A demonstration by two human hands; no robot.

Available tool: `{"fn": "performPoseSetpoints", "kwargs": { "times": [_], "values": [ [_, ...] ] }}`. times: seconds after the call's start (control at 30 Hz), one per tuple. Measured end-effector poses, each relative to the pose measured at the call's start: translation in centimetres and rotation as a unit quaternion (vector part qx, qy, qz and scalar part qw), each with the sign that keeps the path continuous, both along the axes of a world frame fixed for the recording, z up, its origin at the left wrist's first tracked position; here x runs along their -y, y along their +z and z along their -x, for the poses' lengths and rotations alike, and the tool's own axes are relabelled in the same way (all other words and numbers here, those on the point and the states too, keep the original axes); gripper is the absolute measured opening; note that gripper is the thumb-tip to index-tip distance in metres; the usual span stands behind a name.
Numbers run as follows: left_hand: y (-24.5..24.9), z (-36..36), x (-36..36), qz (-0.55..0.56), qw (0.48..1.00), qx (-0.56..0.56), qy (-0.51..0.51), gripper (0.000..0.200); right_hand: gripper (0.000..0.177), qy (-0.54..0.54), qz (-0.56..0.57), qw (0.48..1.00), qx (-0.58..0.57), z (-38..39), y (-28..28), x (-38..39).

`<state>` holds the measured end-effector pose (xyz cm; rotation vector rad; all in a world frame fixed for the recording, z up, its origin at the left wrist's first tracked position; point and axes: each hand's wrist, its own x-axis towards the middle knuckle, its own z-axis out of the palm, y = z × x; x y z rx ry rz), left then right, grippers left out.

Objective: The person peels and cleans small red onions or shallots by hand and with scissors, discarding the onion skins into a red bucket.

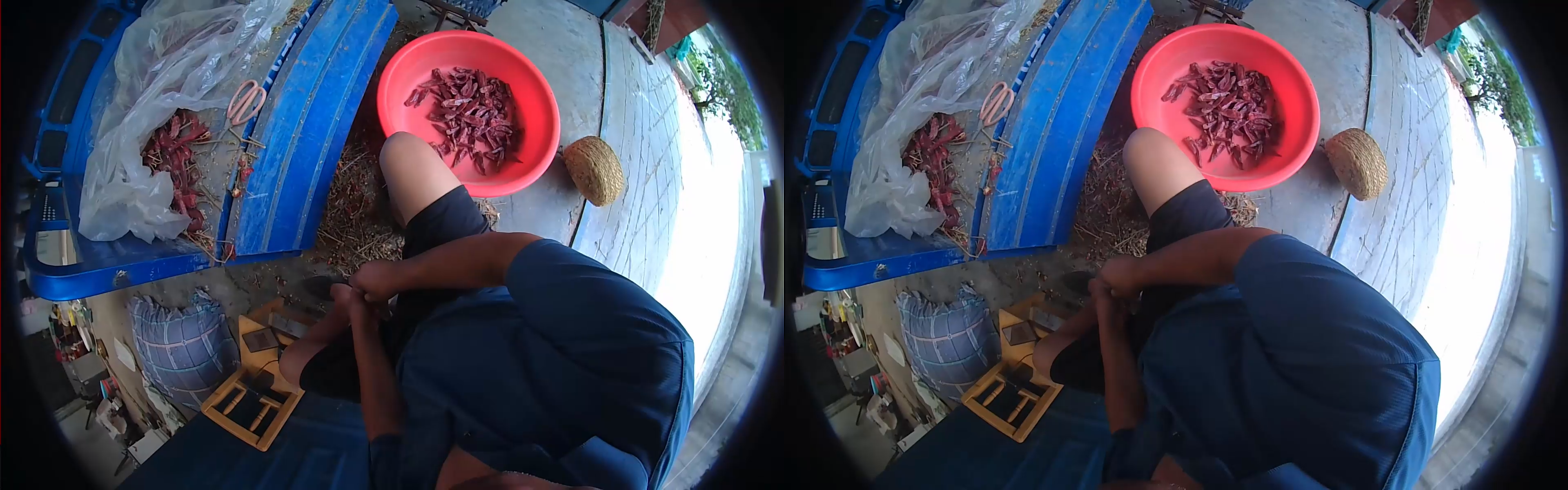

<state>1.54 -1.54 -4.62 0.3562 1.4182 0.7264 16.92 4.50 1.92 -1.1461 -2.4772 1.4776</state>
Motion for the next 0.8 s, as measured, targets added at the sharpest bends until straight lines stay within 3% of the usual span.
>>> {"fn": "performPoseSetpoints", "kwargs": {
  "times": [0.03, 0.1, 0.17, 0.23, 0.3, 0.37, 0.4, 0.53, 0.63, 0.7, 0.8],
  "values": [
    [-0.5, 0.4, -0.2, -0.009, 0.997, 0.067, -0.03, 0.056, 0.03, -0.003, 0.0, 1.0, 0.001, 0.1, -0.1, 0.0],
    [0.8, -0.2, -0.3, 0.039, 0.997, 0.066, -0.02, 0.053, 0.031, -0.08, 0.016, 0.995, 0.051, 0.2, -0.2, -0.2],
    [3.0, -0.9, -0.5, 0.086, 0.994, 0.066, -0.006, 0.05, 0.031, -0.09, 0.018, 0.993, 0.068, 0.7, -0.7, -0.4],
    [3.8, -0.9, -0.4, 0.109, 0.991, 0.08, -0.016, 0.026, 0.031, -0.097, 0.02, 0.991, 0.086, 1.0, -1.2, -0.4],
    [4.2, -1.4, -0.5, 0.109, 0.992, 0.056, 0.006, 0.025, 0.035, -0.126, 0.04, 0.987, 0.09, 1.4, -1.7, -0.3],
    [3.2, -1.0, -0.4, 0.11, 0.993, 0.031, 0.028, 0.025, 0.036, -0.151, 0.073, 0.981, 0.102, 1.7, -2.4, -0.7],
    [1.1, 0.1, -0.2, 0.107, 0.991, 0.076, 0.019, 0.024, 0.036, -0.179, 0.108, 0.972, 0.111, 1.8, -2.6, -0.8],
    [0.5, 0.6, -0.3, 0.108, 0.985, 0.129, 0.025, 0.021, 0.033, -0.112, 0.097, 0.98, 0.135, 0.9, -2.5, -2.6],
    [3.2, 0.3, -0.4, 0.067, 0.991, 0.112, 0.025, 0.02, 0.028, -0.15, 0.09, 0.983, 0.055, 0.4, -2.4, -2.7],
    [2.9, 0.3, -0.2, 0.062, 0.987, 0.144, 0.041, 0.019, 0.026, -0.282, 0.245, 0.921, -0.106, -0.3, -2.1, -2.4],
    [3.2, -0.1, 0.4, 0.048, 0.983, 0.162, 0.07, 0.018, 0.024, -0.312, 0.283, 0.886, -0.197, -0.5, -1.8, -2.2]
  ]
}}
